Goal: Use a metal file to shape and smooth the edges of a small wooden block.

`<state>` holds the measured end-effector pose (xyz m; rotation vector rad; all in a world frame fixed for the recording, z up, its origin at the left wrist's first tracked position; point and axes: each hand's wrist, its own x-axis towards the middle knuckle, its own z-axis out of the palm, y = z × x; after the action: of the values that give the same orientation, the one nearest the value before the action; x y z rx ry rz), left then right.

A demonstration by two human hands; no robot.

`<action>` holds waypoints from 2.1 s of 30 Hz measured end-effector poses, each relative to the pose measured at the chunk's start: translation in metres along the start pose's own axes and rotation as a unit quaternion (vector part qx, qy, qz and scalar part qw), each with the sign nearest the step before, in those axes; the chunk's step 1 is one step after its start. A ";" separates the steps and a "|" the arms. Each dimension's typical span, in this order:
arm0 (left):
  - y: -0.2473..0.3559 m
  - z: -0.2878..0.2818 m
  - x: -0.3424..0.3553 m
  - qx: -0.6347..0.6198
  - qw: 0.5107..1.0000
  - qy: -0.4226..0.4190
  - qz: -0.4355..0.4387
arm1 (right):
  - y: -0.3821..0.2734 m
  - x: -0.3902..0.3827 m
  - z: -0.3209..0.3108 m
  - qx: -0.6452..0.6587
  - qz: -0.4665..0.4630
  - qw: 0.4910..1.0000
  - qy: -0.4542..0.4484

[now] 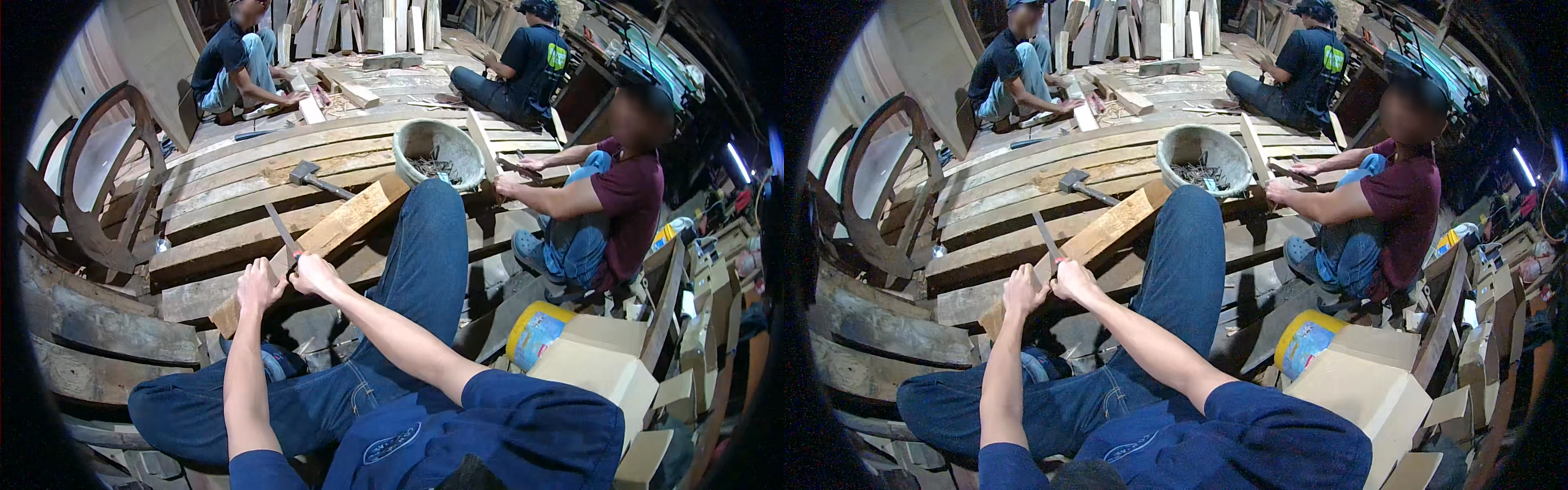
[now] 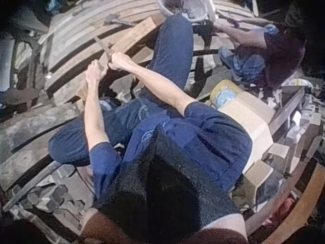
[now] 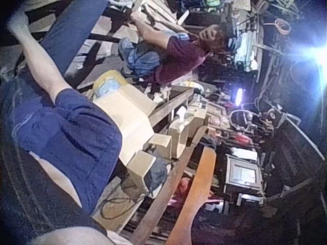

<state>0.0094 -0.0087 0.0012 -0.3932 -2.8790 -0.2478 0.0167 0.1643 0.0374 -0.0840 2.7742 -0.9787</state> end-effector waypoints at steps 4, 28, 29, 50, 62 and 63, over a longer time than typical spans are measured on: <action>0.000 0.000 0.001 -0.007 1.000 -0.007 0.000 | 0.005 0.004 0.007 -0.007 -0.007 1.000 0.015; -0.008 0.007 -0.004 -0.007 1.000 -0.016 -0.011 | -0.008 -0.003 0.007 -0.017 -0.003 1.000 0.009; -0.008 0.006 -0.005 -0.010 1.000 0.010 0.006 | 0.000 0.005 0.011 -0.032 -0.012 0.999 0.002; -0.005 0.003 -0.003 0.012 0.999 -0.035 -0.009 | -0.006 -0.057 -0.039 -0.176 -0.081 0.981 0.013; -0.005 0.010 0.000 0.007 0.999 0.028 0.021 | 0.010 -0.060 0.009 -0.252 -0.149 0.943 0.160; -0.003 0.009 -0.005 -0.008 1.000 -0.013 -0.003 | 0.007 -0.056 0.010 -0.241 -0.134 0.952 0.136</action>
<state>0.0110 -0.0112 -0.0094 -0.3934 -2.9052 -0.2677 0.0735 0.1698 0.0349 -0.4363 3.2623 -0.3514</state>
